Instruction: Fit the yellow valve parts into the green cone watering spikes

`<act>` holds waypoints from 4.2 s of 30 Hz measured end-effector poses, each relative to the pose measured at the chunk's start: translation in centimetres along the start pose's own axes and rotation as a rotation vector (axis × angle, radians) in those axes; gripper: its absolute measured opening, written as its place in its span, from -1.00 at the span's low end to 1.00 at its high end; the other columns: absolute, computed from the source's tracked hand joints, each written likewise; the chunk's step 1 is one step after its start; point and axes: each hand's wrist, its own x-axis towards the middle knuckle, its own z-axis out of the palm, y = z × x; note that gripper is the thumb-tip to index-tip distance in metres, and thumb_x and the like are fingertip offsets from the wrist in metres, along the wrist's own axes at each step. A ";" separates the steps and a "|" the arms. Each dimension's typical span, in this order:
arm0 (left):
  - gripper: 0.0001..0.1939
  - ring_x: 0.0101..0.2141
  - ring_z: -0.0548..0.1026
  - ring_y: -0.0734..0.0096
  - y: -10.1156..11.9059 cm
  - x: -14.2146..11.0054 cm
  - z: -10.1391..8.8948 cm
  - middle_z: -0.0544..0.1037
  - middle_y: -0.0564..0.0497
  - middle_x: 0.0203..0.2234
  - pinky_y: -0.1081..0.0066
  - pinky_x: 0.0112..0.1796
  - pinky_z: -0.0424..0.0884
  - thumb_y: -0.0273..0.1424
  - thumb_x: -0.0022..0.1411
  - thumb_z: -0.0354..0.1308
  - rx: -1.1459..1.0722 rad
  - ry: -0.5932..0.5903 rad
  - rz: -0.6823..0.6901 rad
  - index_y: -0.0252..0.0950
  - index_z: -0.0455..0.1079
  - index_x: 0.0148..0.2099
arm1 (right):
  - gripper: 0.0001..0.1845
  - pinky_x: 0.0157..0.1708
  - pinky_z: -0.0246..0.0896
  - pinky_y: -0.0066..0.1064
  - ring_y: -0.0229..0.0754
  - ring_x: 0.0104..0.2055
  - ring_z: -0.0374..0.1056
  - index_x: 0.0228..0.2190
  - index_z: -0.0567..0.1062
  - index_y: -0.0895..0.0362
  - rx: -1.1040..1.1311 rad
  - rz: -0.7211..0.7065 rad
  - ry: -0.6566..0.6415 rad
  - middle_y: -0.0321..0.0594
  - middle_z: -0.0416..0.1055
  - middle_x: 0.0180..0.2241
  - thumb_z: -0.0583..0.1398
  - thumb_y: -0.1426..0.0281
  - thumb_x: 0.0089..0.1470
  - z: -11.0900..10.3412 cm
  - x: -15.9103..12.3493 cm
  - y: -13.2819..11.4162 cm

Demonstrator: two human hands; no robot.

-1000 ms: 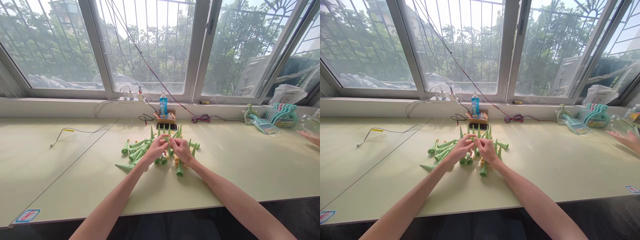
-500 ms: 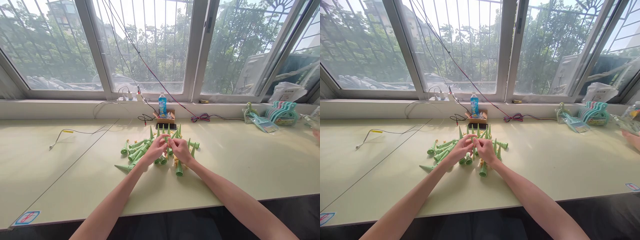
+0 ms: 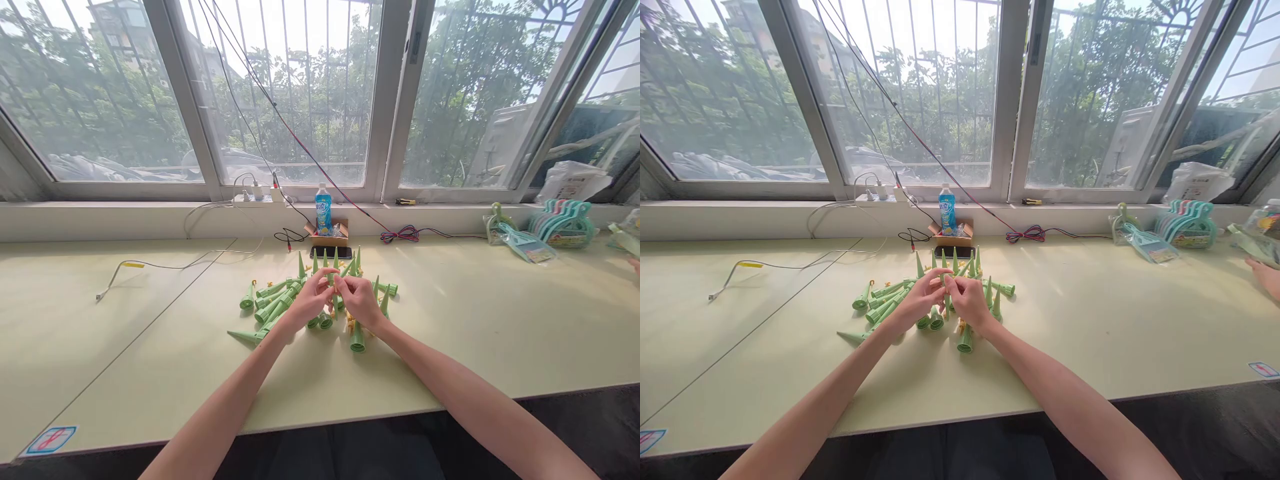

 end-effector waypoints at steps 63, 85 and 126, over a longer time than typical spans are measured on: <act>-0.59 -0.38 0.48 0.25 -1.2 0.4 -1.1 0.53 -0.04 -0.49 0.41 -0.37 0.26 -0.32 0.24 0.05 1.002 0.256 -0.194 -0.35 0.41 0.09 | -0.60 -0.55 -0.09 -0.47 -0.34 -0.61 0.00 -0.60 0.20 0.11 -0.281 -0.067 -0.029 -0.42 0.11 -0.67 0.05 0.26 0.24 0.0 0.1 1.1; -0.83 -0.60 0.23 0.44 -0.8 0.3 -0.9 0.20 0.18 -0.72 0.45 -0.44 0.17 -0.38 0.17 -0.01 0.799 0.384 -0.006 -0.26 0.40 -0.26 | -0.89 -0.46 -0.03 -0.49 -0.32 -0.53 0.21 -0.45 0.51 0.13 -0.646 -0.120 -0.358 -0.33 0.40 -0.61 0.19 0.38 0.07 -0.5 -0.1 1.2; -0.79 -0.63 0.22 0.45 -1.3 0.4 -0.9 0.21 0.16 -0.75 0.44 -0.45 0.17 -0.31 0.21 0.00 0.801 0.378 0.030 -0.26 0.42 -0.36 | -0.81 -0.52 -0.11 -0.41 -0.20 -0.55 0.30 -0.50 0.48 0.14 -0.919 -0.187 -0.508 -0.20 0.39 -0.61 0.16 0.39 0.11 -0.4 -0.5 -0.9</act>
